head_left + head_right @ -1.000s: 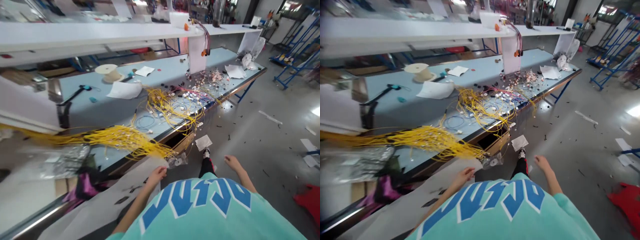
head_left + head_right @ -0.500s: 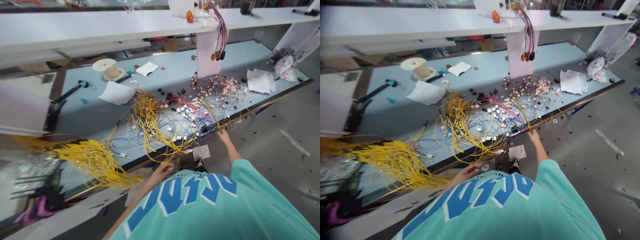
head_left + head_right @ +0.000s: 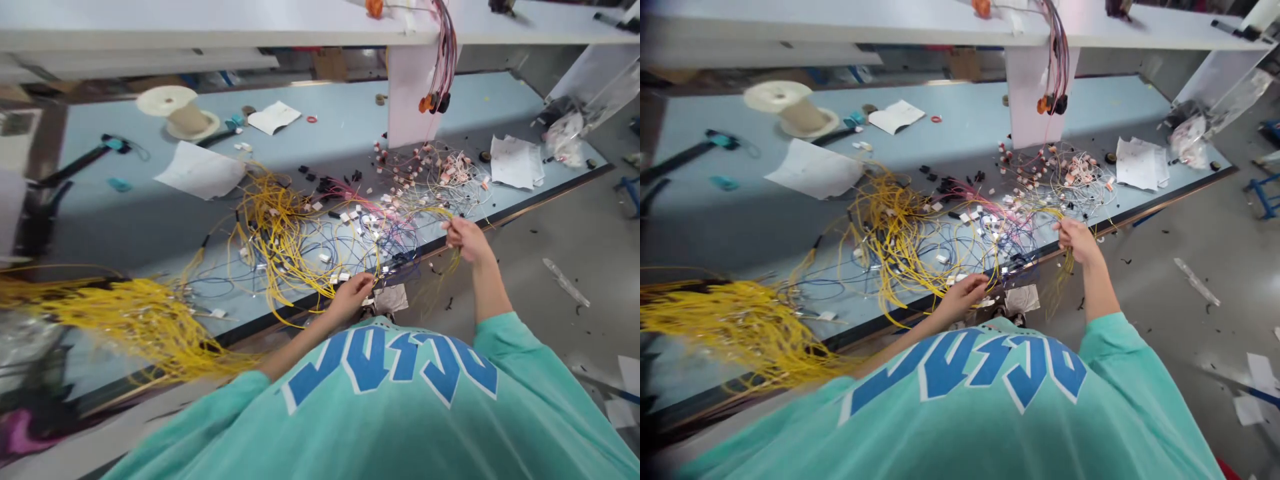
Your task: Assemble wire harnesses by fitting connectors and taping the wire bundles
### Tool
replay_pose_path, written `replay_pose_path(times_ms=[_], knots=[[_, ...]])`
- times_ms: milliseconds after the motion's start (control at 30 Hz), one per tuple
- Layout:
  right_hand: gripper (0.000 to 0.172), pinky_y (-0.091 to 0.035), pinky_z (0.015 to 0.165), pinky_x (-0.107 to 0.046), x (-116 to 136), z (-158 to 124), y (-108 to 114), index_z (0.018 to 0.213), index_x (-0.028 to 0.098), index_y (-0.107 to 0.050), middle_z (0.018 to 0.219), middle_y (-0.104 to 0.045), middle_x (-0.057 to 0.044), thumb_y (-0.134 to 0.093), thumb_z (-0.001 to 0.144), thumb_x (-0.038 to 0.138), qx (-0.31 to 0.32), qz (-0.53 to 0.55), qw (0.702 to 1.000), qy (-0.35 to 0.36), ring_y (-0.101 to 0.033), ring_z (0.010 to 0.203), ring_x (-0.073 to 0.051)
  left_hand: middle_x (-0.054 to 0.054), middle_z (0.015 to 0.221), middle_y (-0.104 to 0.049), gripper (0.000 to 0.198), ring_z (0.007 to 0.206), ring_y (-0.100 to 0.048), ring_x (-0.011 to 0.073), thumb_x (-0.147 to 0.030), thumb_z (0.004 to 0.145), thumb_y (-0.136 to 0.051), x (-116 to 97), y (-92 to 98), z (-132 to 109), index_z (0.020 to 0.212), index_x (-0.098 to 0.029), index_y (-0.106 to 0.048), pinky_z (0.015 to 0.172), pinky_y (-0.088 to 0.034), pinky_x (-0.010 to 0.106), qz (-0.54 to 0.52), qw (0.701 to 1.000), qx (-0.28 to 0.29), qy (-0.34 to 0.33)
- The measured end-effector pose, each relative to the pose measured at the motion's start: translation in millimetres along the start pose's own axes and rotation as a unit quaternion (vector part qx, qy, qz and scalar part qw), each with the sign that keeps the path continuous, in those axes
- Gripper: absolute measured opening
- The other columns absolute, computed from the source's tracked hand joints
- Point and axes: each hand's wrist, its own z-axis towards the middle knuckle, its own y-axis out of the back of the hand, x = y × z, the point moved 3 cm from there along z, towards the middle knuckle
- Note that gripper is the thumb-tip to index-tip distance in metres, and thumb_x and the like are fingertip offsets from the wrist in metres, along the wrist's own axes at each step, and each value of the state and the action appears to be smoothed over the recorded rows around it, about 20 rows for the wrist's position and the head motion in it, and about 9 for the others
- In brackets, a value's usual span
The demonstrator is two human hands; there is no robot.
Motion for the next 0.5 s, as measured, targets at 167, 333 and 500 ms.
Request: replay_pose_path(times_ms=[167, 333, 500], knots=[[0.030, -0.031, 0.034, -0.015, 49, 2, -41, 0.079, 0.017, -0.051, 0.043, -0.030, 0.013, -0.052, 0.084, 0.046, 0.091, -0.045, 0.993, -0.056, -0.022, 0.032, -0.002, 0.018, 0.134, -0.046, 0.060, 0.126, -0.039, 0.0284, -0.044, 0.080, -0.053, -91, -20.3, 82, 0.128, -0.009, -0.043, 0.106, -0.029, 0.042, 0.183, 0.952, -0.155, -0.191], [0.026, -0.028, 0.035, -0.013, 103, -23, -40, 0.080, 0.016, -0.056, 0.042, -0.028, 0.012, -0.051, 0.087, 0.041, 0.071, -0.073, 0.994, 0.028, -0.024, 0.032, -0.001, 0.017, 0.135, -0.046, 0.052, 0.126, -0.038, 0.0305, -0.035, 0.084, -0.050, -116, -16.2, 161, 0.128, -0.010, -0.046, 0.105, -0.029, 0.042, 0.269, 0.939, -0.187, -0.101], [0.034, -0.025, 0.037, -0.014, 115, -47, 29, 0.076, 0.017, -0.058, 0.043, -0.031, 0.010, -0.042, 0.091, 0.043, -0.104, -0.059, 0.990, 0.072, -0.028, 0.033, -0.001, 0.016, 0.127, -0.052, 0.041, 0.121, -0.040, 0.0310, -0.025, 0.085, -0.043, -88, 17.2, 180, 0.123, -0.015, -0.052, 0.096, -0.035, 0.048, 0.332, 0.932, -0.146, -0.030]])
